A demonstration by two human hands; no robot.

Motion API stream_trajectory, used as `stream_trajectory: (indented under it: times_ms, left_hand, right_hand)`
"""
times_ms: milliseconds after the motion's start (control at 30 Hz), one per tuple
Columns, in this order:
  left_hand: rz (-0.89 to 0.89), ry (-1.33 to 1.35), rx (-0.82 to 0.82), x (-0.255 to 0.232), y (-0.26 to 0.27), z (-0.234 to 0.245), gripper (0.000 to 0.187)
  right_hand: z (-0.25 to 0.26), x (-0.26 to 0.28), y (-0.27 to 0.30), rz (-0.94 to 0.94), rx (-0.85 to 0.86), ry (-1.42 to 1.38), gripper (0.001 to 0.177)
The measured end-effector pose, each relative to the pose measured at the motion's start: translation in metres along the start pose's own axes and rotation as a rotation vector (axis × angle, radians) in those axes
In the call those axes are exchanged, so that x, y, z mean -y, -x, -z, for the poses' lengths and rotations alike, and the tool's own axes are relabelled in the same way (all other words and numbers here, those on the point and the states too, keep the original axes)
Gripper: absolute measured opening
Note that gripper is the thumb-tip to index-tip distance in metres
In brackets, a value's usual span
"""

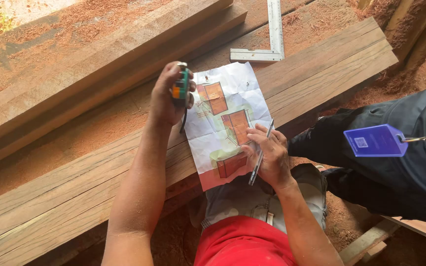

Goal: The person measures a wooden plank using a tape measure and a square ruler, marking measurements with a pen. They refer to a printed diagram on the workbench to guide the measurements.

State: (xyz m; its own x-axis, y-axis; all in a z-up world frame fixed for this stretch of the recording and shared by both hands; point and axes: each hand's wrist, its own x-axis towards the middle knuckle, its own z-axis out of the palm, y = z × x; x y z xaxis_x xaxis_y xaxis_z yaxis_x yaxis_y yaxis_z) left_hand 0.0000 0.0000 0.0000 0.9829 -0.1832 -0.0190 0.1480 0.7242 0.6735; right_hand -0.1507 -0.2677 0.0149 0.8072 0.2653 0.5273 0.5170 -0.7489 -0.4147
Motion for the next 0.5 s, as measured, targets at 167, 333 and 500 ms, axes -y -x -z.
stream_trajectory:
  times_ms: [167,333,500]
  left_hand:
    - [-0.085,0.143,-0.008,-0.024,0.006,0.01,0.026]
    - [-0.174,0.141,-0.35,-0.05,0.008,0.014,0.024]
    - [-0.083,-0.284,-0.379,-0.057,0.002,0.068,0.035]
  right_hand:
    - [-0.002,-0.002,0.001,-0.017,-0.03,0.027,0.028]
    - [-0.004,-0.013,0.005,-0.064,-0.134,0.042,0.036]
    - [-0.009,-0.018,0.006,-0.121,-0.062,0.077,0.047]
